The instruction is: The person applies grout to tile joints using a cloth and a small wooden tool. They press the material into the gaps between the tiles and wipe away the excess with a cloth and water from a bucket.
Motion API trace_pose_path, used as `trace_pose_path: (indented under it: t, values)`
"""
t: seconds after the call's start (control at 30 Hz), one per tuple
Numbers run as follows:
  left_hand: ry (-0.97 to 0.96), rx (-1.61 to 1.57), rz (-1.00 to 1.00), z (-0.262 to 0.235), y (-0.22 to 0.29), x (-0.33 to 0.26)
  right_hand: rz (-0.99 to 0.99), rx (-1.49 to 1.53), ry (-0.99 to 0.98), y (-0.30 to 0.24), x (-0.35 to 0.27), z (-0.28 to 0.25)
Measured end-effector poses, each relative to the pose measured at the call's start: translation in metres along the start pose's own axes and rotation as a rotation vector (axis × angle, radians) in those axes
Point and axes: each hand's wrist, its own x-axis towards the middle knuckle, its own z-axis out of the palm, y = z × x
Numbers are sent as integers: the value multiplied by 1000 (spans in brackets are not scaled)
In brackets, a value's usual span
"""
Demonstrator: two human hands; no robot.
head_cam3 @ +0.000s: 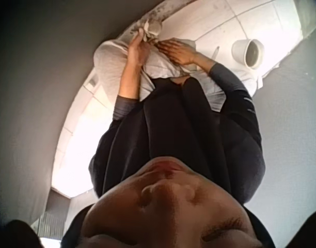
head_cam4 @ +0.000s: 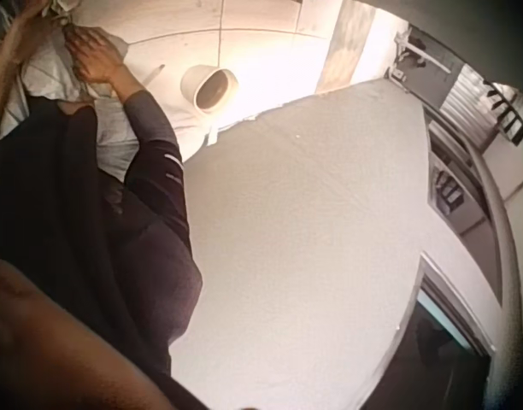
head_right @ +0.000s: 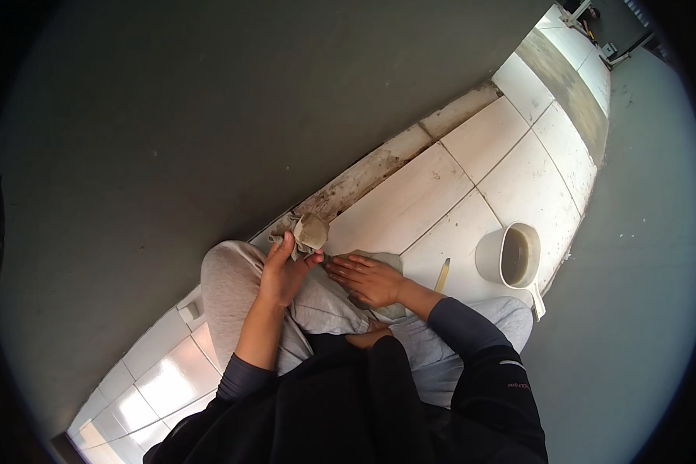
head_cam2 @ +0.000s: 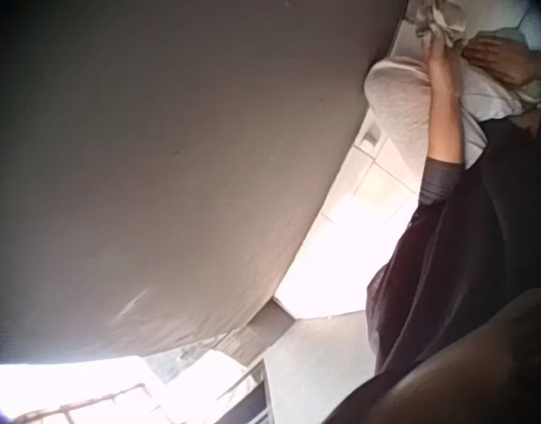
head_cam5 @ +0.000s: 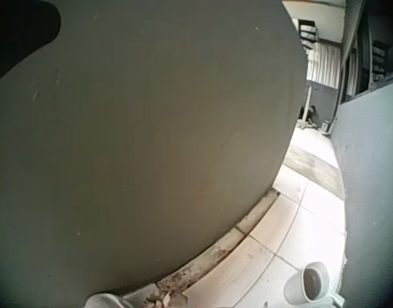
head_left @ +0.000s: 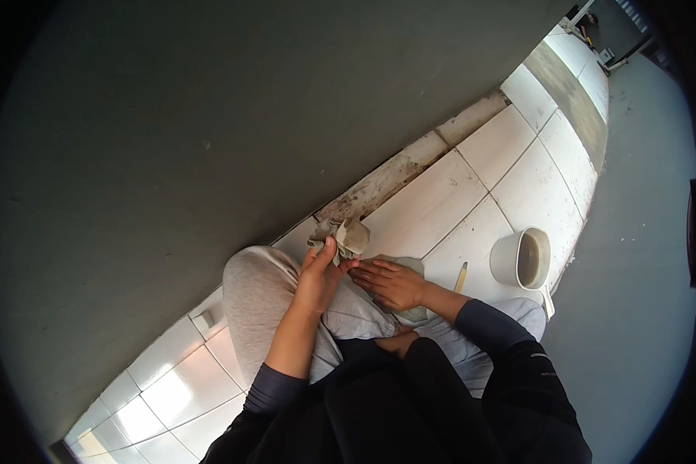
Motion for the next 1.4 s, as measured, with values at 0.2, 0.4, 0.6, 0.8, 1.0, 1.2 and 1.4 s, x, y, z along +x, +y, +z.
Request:
trace_pose_path:
  t: [0.2,0.4,0.6,0.8,1.0,1.2,1.4]
  values:
    - [-9,32,-32,9,-5,0,127,12,105,0,19,7]
    - [-18,73,-76,14,-10,-7,229,70,-6,13,30,4]
    - [-19,38,-121,16,-13,-18,216,23,300,29,22,-10]
    - [16,-12,-222,25,-30,-29,317,-82,238,63,3,-22]
    - [-35,-181,-418,48,-71,-38,344,-135,217,95,-18,-29]
    - [-82,-221,-516,44,-91,-35,392,-144,253,128,-39,-40]
    - [-38,-194,-508,37,-96,-26,473,-182,272,158,-58,-51]
